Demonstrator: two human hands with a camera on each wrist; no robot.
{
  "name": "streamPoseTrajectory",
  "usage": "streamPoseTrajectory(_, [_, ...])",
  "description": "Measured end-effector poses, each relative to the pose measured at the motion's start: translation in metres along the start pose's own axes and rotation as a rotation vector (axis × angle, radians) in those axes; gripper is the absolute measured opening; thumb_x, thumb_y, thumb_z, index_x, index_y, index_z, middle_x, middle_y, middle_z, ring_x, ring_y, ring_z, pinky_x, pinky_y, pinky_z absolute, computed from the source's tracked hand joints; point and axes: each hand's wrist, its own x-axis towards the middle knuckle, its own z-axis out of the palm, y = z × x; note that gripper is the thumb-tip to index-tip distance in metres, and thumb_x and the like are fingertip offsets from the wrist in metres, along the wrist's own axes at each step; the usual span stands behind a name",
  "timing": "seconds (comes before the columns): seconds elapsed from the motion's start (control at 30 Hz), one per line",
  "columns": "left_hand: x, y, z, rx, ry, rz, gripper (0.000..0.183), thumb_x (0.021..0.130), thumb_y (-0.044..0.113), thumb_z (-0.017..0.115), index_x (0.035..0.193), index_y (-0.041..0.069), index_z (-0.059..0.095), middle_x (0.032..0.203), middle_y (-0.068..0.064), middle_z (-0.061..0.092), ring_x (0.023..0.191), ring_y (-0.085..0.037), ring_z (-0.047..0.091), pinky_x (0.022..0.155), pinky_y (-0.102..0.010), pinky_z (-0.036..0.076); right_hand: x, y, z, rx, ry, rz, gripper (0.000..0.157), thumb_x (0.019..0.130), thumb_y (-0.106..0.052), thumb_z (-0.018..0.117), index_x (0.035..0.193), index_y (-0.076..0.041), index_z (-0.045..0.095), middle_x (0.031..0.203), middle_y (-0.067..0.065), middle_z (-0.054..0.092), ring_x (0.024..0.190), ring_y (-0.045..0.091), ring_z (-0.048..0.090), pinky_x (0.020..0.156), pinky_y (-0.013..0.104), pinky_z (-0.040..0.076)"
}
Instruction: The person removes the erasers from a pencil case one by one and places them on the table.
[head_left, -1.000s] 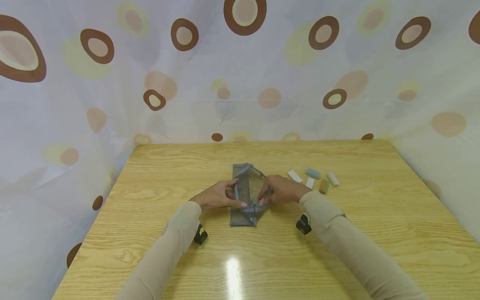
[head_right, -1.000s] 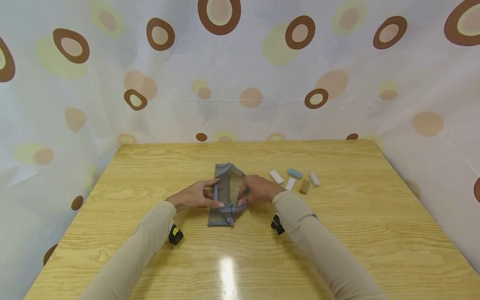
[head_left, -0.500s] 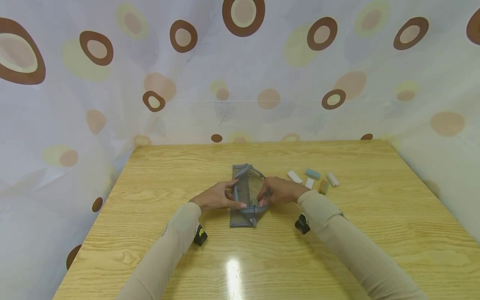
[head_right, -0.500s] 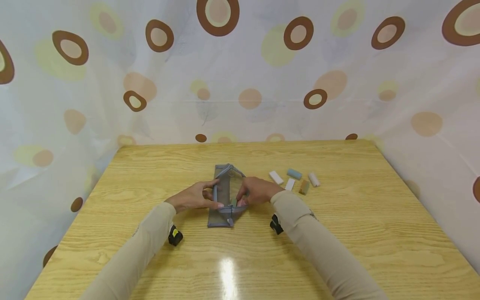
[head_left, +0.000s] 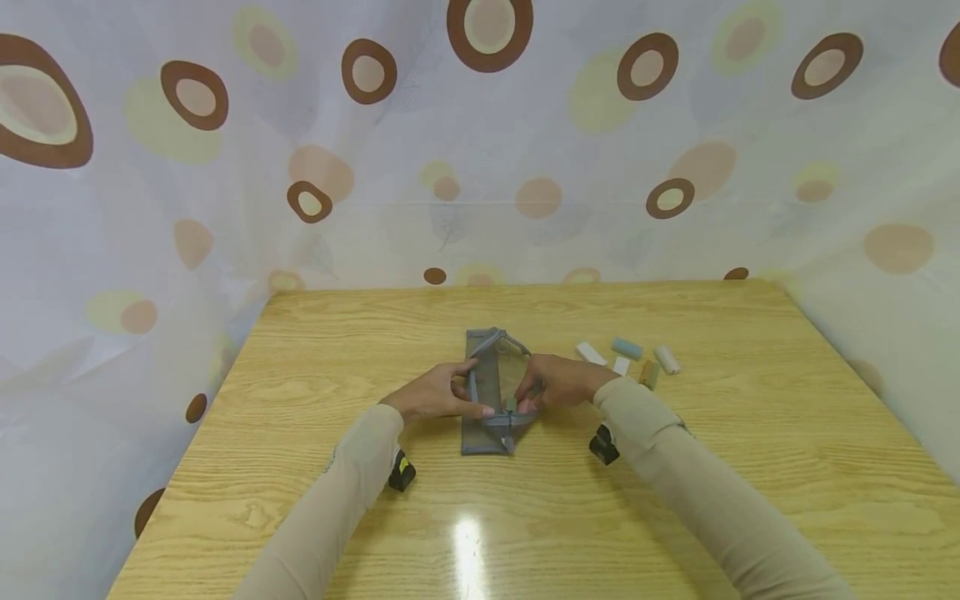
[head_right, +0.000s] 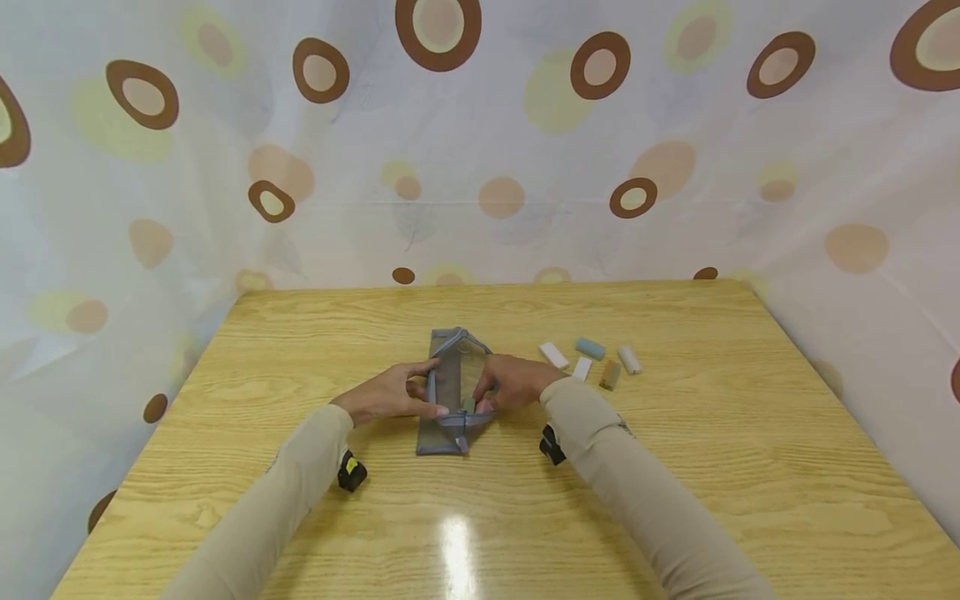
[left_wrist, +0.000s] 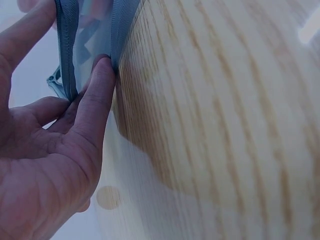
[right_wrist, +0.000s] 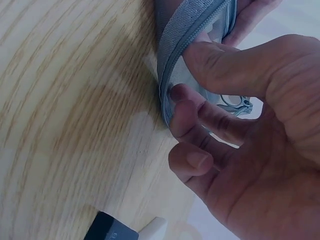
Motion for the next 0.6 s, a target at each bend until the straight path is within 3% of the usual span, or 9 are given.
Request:
streamPoseTrajectory(0.43, [-0.0003, 0.0004, 0.0005, 0.0, -0.003, 0.005, 0.102, 0.086, 0.029, 0.083, 0.163, 0.009, 0.018, 0.126, -0.018, 0.066, 0.118, -0.027, 0.063, 0.104, -0.046, 0.048, 0.0003, 0.0052, -0.0047, 0.014, 0.045, -0.048, 0.017, 0.087, -0.002, 0.077, 0.103, 0.004, 0.079, 0.105, 0.012, 0.076, 0.104, 0.027, 0.068, 0.092, 0.044, 0.056])
streamPoseTrajectory(0.6, [-0.0005, -0.0006, 0.0001, 0.002, 0.001, 0.009, 0.102, 0.087, 0.029, 0.083, 0.163, 0.01, 0.018, 0.128, -0.018, 0.065, 0.119, -0.027, 0.063, 0.105, -0.047, 0.047, -0.0027, 0.0044, -0.01, 0.056, 0.072, -0.078, 0.017, 0.085, 0.002, 0.078, 0.102, 0.004, 0.079, 0.106, 0.016, 0.075, 0.106, 0.031, 0.068, 0.091, 0.046, 0.056])
